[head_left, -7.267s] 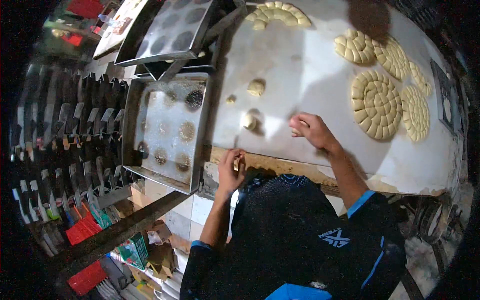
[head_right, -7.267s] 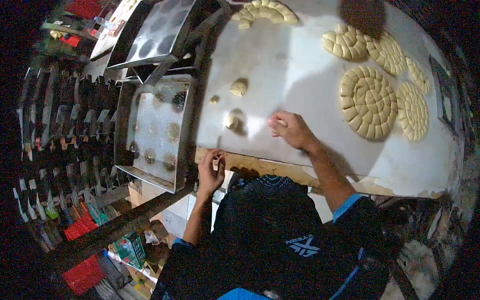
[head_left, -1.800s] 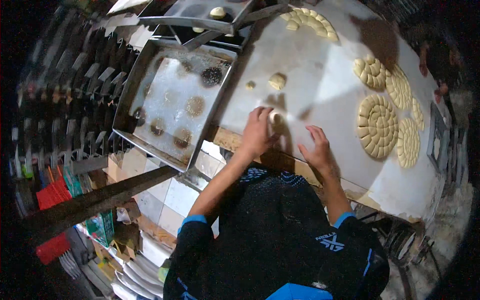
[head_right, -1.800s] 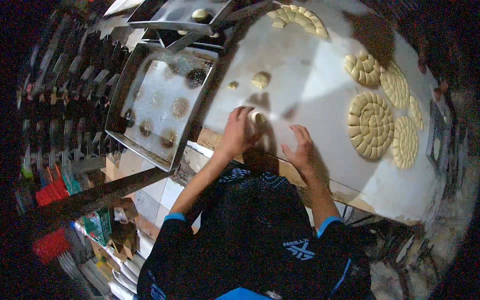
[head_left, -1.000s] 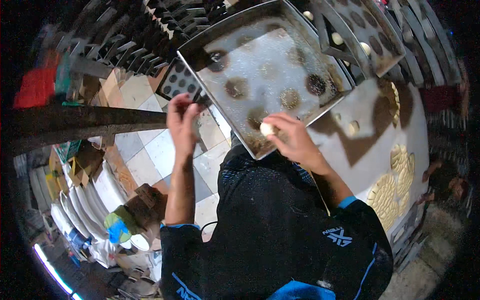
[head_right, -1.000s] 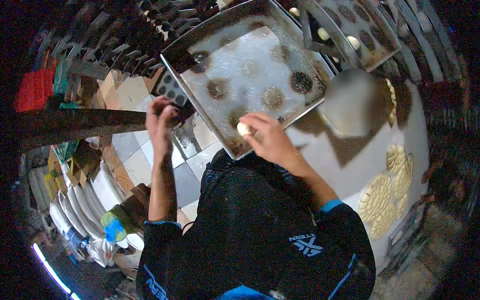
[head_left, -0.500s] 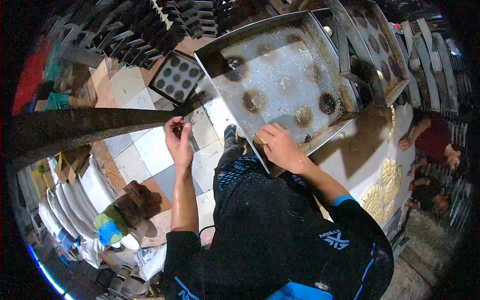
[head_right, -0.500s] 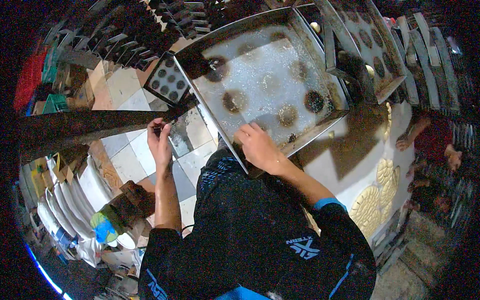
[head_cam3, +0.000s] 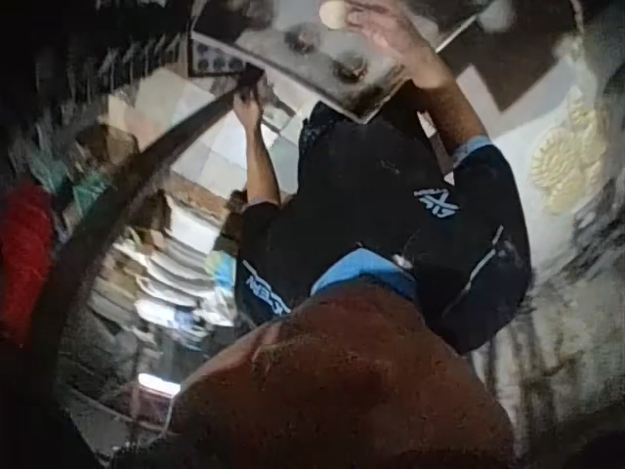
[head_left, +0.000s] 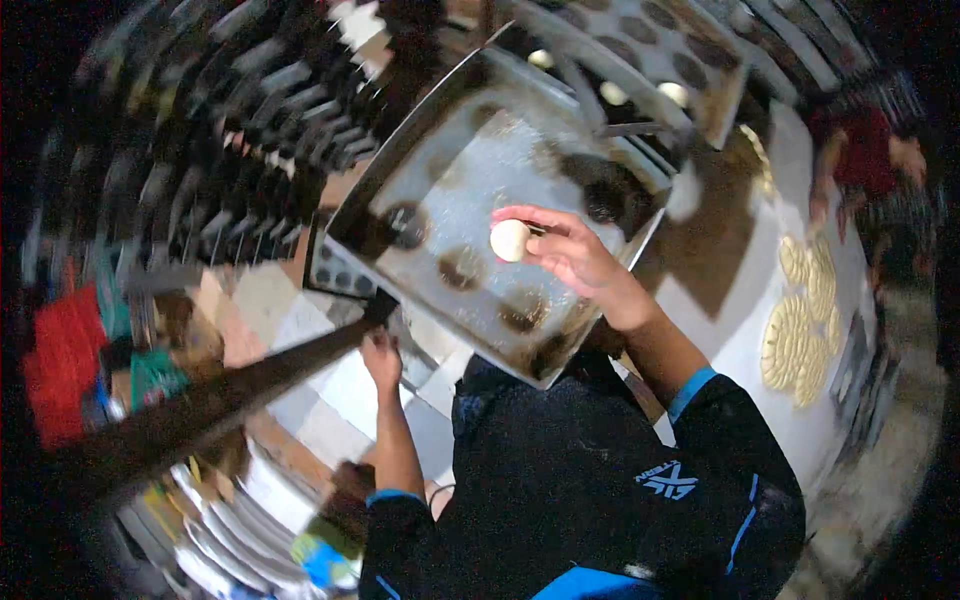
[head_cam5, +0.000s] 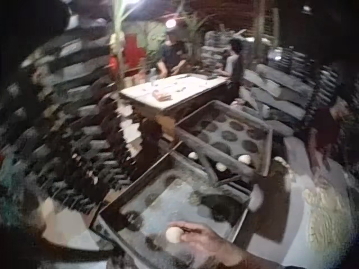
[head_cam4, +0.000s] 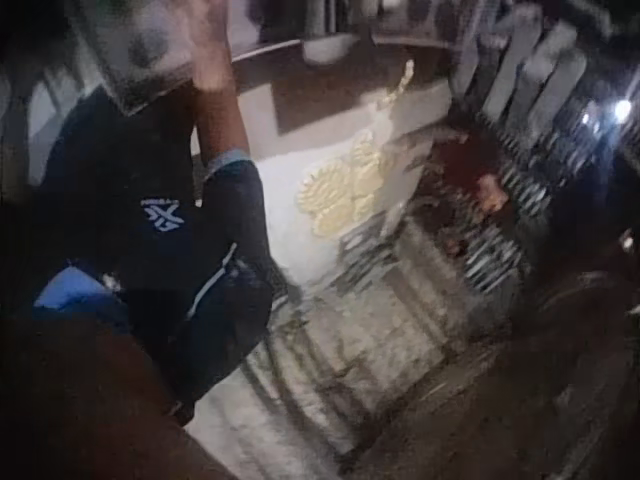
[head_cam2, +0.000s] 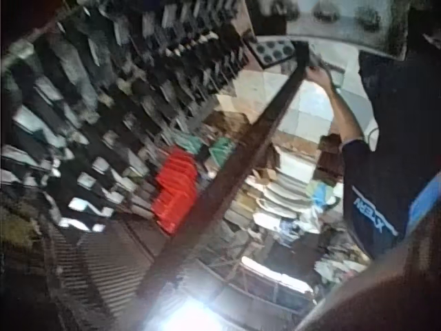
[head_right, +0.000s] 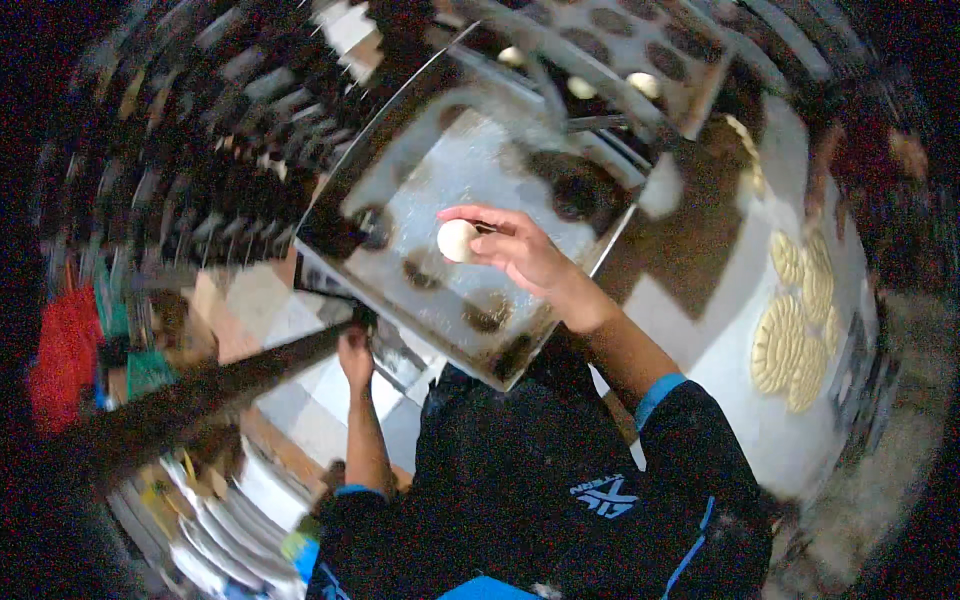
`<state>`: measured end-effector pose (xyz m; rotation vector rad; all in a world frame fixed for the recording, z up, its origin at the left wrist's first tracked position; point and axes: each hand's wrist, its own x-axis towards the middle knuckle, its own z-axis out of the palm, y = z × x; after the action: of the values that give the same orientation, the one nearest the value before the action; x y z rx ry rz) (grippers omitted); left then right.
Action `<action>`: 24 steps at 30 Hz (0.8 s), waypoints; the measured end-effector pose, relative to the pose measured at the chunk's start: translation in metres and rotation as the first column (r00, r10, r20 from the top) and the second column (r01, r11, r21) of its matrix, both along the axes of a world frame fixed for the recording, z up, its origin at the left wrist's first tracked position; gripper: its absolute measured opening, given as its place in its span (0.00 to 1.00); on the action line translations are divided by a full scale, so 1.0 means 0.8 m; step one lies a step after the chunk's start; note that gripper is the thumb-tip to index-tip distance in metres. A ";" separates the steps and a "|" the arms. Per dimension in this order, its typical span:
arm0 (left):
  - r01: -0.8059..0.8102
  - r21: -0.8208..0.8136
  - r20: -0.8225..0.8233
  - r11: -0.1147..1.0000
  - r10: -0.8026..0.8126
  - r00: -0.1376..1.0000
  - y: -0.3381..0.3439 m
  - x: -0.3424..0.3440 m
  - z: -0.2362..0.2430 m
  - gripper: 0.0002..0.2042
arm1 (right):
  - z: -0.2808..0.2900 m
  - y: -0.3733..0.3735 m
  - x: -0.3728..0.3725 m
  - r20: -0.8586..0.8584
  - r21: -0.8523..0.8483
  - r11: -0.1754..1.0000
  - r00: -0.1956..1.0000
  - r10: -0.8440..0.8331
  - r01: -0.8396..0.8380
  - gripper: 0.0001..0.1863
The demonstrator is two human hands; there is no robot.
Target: Rolling and shaping dough and placing it onto baking trays in a bakery.
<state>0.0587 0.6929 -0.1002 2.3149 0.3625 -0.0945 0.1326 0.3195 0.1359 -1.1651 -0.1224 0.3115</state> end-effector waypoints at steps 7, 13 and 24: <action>-0.213 -0.295 -0.542 0.931 0.020 0.840 0.054 -0.073 -0.116 0.15 | 0.054 -0.088 -0.013 0.050 -0.129 0.939 0.948 -0.314 0.318 0.22; -0.470 -0.384 -0.481 0.794 0.263 0.837 0.169 -0.065 -0.126 0.10 | 0.103 -0.230 0.050 0.479 -0.237 0.565 0.601 -0.640 0.790 0.21; -0.369 -0.425 -0.268 0.826 0.274 0.923 0.163 -0.091 0.007 0.13 | 0.047 -0.444 0.222 0.620 -0.749 -0.113 0.631 -0.466 0.653 0.21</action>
<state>-0.0140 0.8237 -0.0943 1.7377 0.7446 -0.2182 0.3103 -0.0356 0.1737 -2.4397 0.5960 -0.6940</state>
